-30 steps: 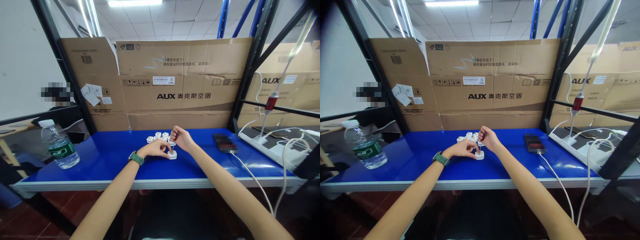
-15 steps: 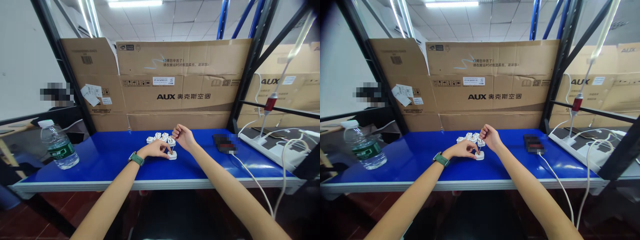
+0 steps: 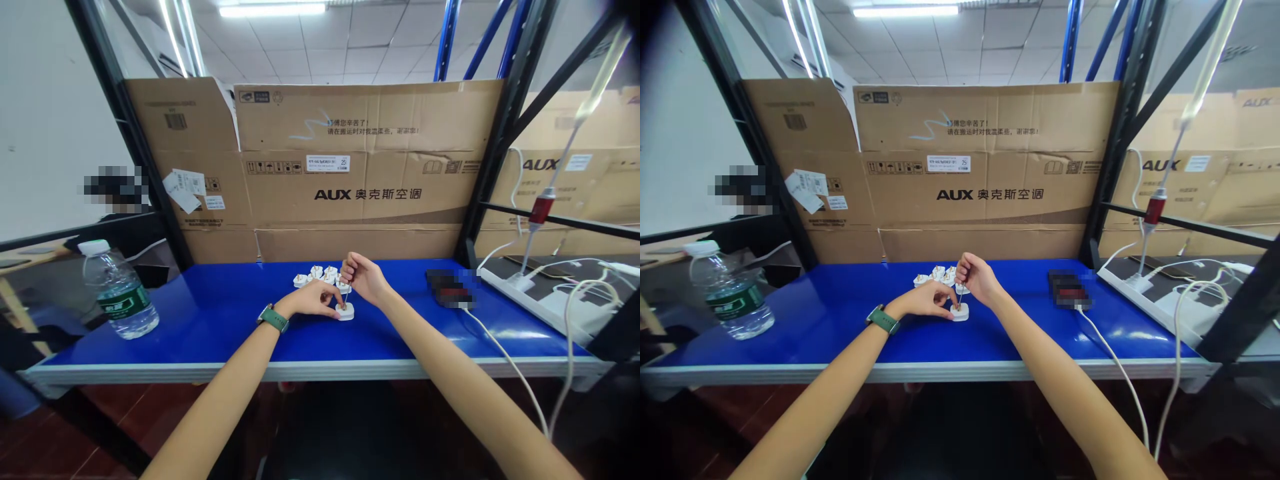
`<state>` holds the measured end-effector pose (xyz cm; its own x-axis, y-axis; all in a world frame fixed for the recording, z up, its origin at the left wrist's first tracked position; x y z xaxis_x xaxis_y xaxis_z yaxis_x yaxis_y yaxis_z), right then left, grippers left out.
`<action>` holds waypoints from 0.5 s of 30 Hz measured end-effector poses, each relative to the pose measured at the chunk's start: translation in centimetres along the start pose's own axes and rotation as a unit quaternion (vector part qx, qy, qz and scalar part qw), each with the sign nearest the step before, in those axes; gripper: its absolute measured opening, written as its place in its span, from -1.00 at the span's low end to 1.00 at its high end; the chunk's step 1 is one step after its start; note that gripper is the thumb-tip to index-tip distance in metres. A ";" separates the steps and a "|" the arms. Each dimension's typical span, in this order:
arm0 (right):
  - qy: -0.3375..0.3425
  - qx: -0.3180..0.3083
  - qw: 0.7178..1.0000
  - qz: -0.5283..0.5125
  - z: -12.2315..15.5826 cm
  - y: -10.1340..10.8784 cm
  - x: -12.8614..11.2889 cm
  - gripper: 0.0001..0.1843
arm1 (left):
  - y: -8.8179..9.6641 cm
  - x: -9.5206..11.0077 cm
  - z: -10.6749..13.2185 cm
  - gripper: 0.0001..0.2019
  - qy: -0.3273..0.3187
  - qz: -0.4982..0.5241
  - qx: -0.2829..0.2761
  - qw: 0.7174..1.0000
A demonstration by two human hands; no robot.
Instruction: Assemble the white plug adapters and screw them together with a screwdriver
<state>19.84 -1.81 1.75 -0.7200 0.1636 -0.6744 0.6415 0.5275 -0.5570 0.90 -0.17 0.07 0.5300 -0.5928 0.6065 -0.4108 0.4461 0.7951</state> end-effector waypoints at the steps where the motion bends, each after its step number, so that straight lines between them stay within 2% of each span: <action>1: 0.002 0.000 1.000 0.000 0.0 0.0 0.0 -0.64 | 0.0 0.0 0.0 -0.58 -0.001 -0.001 0.000 1.000; 6: 0.008 0.005 1.000 0.012 0.0 0.0 0.0 -0.63 | -0.1 0.1 -0.1 -0.55 0.004 -0.003 -0.002 1.000; 10: 0.017 0.004 1.000 0.014 0.0 0.0 0.0 -0.63 | -0.2 0.0 0.0 -0.45 0.018 0.007 0.007 1.000; 15: 0.021 0.010 0.999 0.024 0.0 -0.1 0.0 -0.61 | -0.3 0.1 0.0 -0.39 0.053 -0.019 0.015 0.998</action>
<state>19.71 -1.86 1.81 -0.6981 0.2229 -0.6805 0.6807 0.5014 -0.5341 1.06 -0.39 -0.10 0.6209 -0.5335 0.5743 -0.4099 0.4036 0.8180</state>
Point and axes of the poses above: each hand's wrist, its own z-axis away from the middle knuckle, its own y-axis out of the back of the hand, x = y × z, the point moved 1 cm from there along -z, towards the middle knuckle, and after that the axes turned 11 degrees about y, right-handed, at the moved point
